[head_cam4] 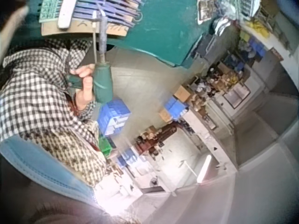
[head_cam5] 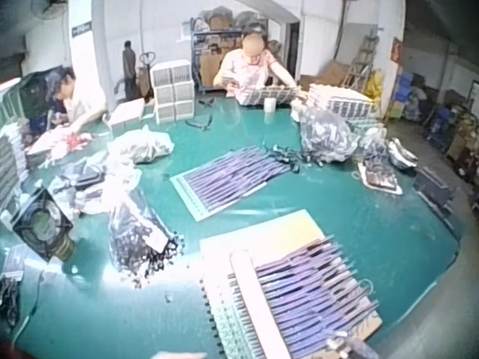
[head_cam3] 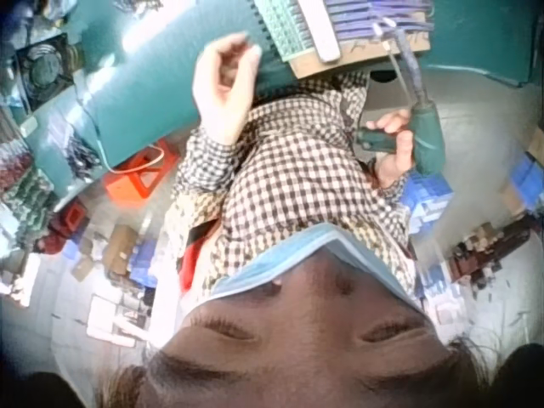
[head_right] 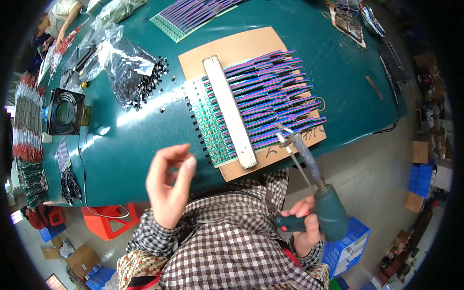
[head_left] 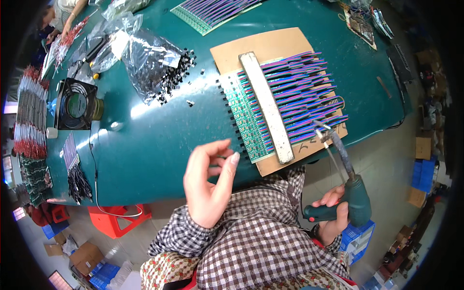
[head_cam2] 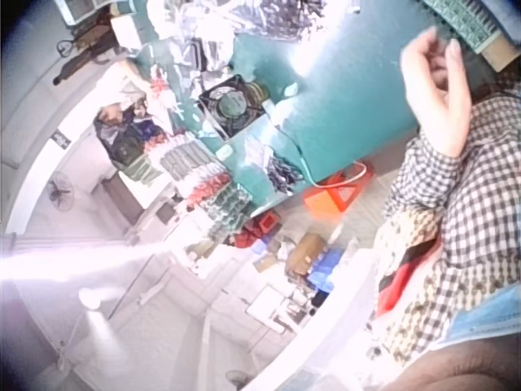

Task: The person assembles electronic components onto circuit boards using a manual insertion tool and cardboard jigs.

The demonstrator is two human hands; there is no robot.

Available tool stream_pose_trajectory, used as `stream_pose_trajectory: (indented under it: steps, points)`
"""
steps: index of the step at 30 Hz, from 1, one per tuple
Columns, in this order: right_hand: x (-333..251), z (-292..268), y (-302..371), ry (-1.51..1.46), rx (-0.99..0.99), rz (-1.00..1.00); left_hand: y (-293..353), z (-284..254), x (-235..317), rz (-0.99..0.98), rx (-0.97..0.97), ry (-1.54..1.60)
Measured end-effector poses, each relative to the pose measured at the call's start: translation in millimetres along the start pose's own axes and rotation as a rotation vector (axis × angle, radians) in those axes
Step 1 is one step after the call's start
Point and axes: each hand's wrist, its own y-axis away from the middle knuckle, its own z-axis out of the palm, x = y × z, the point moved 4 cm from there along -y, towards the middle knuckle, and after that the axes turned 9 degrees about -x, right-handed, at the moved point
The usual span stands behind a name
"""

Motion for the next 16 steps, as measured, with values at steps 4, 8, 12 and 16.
stream_pose_trajectory:
  steps: [4, 8, 12, 16]
  points:
    - [-10, -10, -34, -0.165, 0.022, -0.041, -52, 25, 64, 0.279, -0.176, -0.494]
    - [-9, 0, -89, -0.529, -0.021, -0.042, -84, 52, 50, 0.278, -0.253, -0.756]
    - [-10, 15, -126, -0.756, -0.123, 0.092, -88, 51, 48, 0.222, -0.201, -0.571]
    - [-7, 10, -132, -0.714, -0.11, 0.123, -86, 49, 55, 0.204, -0.114, -0.494]
